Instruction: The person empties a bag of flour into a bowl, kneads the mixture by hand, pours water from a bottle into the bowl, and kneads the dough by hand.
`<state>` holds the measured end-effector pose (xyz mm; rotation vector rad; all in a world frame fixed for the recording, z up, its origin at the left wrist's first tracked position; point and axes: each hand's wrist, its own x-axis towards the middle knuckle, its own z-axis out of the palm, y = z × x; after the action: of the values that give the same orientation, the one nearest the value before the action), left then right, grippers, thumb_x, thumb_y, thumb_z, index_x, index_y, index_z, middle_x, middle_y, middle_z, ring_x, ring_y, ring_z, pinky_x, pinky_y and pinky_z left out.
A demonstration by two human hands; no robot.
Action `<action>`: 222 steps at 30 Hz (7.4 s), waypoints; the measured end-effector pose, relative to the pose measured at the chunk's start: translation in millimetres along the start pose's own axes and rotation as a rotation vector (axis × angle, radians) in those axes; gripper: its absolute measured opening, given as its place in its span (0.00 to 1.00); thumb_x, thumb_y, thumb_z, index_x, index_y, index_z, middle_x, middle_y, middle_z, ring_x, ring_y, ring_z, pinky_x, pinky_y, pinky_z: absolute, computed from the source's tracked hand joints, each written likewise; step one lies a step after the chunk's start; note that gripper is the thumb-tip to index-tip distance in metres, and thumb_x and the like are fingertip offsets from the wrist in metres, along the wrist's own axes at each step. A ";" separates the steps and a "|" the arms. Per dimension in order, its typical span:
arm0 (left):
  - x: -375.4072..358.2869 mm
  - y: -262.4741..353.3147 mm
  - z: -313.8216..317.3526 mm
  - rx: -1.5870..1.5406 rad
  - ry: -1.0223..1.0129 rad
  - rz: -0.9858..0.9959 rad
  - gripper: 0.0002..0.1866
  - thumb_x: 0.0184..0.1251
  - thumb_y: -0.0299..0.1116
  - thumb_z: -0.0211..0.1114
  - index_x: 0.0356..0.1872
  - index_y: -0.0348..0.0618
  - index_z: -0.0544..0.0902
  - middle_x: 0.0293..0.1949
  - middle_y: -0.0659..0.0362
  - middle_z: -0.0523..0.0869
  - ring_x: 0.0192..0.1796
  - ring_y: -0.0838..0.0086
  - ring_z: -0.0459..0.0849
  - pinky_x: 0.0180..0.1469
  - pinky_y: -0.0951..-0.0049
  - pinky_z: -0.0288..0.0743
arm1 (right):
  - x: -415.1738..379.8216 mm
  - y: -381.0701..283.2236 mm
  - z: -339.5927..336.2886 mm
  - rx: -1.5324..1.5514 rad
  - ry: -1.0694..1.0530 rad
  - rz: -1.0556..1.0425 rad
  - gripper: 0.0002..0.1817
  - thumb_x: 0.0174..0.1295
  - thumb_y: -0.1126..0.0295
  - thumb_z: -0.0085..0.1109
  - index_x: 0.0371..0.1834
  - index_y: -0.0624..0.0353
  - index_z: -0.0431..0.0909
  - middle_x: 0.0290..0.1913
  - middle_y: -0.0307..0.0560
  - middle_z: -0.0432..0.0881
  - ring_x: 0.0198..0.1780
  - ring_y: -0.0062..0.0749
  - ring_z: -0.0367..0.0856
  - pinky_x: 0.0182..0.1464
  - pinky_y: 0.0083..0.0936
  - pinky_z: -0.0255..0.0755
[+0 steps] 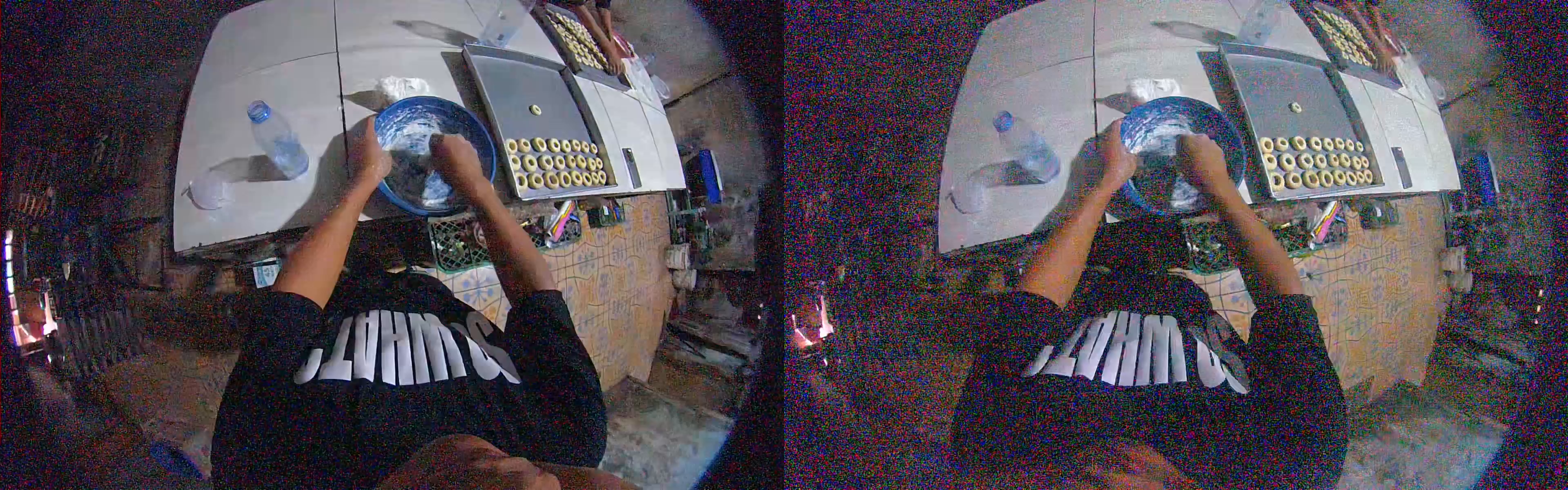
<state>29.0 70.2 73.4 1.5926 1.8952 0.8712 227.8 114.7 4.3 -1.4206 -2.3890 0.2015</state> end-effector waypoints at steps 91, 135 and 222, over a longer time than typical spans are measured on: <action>25.1 -18.9 20.2 0.033 -0.066 0.157 0.35 0.51 0.14 0.50 0.67 0.35 0.63 0.47 0.37 0.80 0.47 0.42 0.79 0.54 0.55 0.73 | 50.1 -17.4 53.0 0.065 -0.036 0.216 0.12 0.51 0.65 0.61 0.33 0.62 0.79 0.33 0.61 0.82 0.37 0.55 0.83 0.41 0.47 0.76; 37.0 -61.7 76.6 -0.174 0.223 0.170 0.29 0.51 0.22 0.65 0.58 0.42 0.69 0.44 0.52 0.83 0.45 0.63 0.82 0.49 0.66 0.76 | -25.3 -23.7 3.4 0.290 -0.384 -0.031 0.10 0.50 0.71 0.62 0.36 0.61 0.81 0.35 0.59 0.83 0.42 0.58 0.81 0.43 0.43 0.75; 122.1 -57.2 63.5 0.032 0.259 0.045 0.30 0.59 0.33 0.65 0.61 0.37 0.63 0.55 0.42 0.73 0.49 0.50 0.79 0.54 0.56 0.70 | -51.2 -60.0 -82.7 0.896 -0.068 0.363 0.17 0.61 0.73 0.60 0.53 0.66 0.77 0.52 0.53 0.83 0.55 0.36 0.81 0.58 0.31 0.72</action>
<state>16.1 193.6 -9.1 1.6118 2.0630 1.1179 231.3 36.1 87.3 -1.3393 -1.6572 1.2379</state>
